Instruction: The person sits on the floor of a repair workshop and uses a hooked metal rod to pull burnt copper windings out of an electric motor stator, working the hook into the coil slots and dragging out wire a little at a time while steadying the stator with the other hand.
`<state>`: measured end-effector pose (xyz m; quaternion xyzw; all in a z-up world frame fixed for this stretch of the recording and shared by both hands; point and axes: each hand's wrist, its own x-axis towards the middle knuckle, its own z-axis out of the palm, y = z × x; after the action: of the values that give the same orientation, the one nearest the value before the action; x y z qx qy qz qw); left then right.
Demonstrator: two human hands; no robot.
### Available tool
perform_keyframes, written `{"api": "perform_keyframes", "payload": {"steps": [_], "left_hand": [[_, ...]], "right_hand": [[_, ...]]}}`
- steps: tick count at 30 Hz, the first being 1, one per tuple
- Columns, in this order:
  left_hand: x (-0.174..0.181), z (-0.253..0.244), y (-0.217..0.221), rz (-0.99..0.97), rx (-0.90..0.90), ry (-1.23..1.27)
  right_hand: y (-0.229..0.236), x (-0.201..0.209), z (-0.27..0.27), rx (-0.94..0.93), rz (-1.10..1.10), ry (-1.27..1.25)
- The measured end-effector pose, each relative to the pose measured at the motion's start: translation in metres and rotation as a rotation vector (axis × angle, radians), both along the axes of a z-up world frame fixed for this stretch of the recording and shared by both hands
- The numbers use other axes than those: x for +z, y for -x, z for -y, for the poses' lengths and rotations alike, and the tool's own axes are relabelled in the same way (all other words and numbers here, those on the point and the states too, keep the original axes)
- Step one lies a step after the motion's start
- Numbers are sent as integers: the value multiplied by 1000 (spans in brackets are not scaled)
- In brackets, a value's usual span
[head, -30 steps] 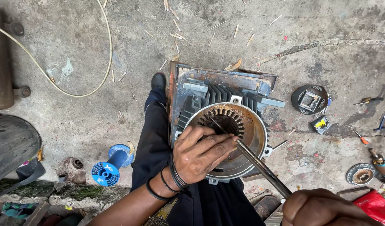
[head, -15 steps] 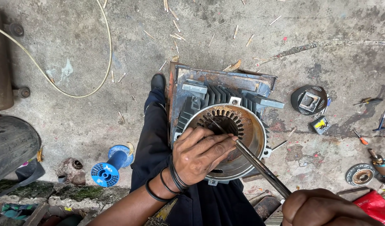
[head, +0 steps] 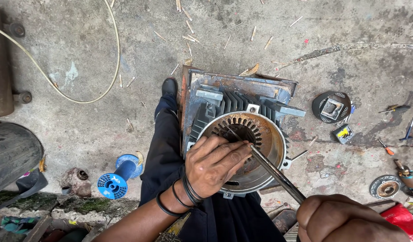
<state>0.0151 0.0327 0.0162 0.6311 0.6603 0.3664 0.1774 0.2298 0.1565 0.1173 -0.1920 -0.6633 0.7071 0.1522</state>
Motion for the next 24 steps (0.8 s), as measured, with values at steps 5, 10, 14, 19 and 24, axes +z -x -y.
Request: {"api": "perform_keyframes", "payload": {"steps": [5, 10, 14, 19, 24], "left_hand": [[1, -1, 0, -8, 14, 24], [3, -3, 1, -17, 22, 12], [2, -2, 1, -45, 11, 1], [1, 0, 2, -52, -18, -3], [-10, -1, 2, -13, -9, -170]], "right_hand": [[15, -3, 27, -363, 24, 13], [2, -41, -24, 269, -320, 232], [7, -40, -15, 139, -433, 249], [36, -37, 98, -1034, -240, 106], [15, -56, 117, -1080, 34, -171]]}}
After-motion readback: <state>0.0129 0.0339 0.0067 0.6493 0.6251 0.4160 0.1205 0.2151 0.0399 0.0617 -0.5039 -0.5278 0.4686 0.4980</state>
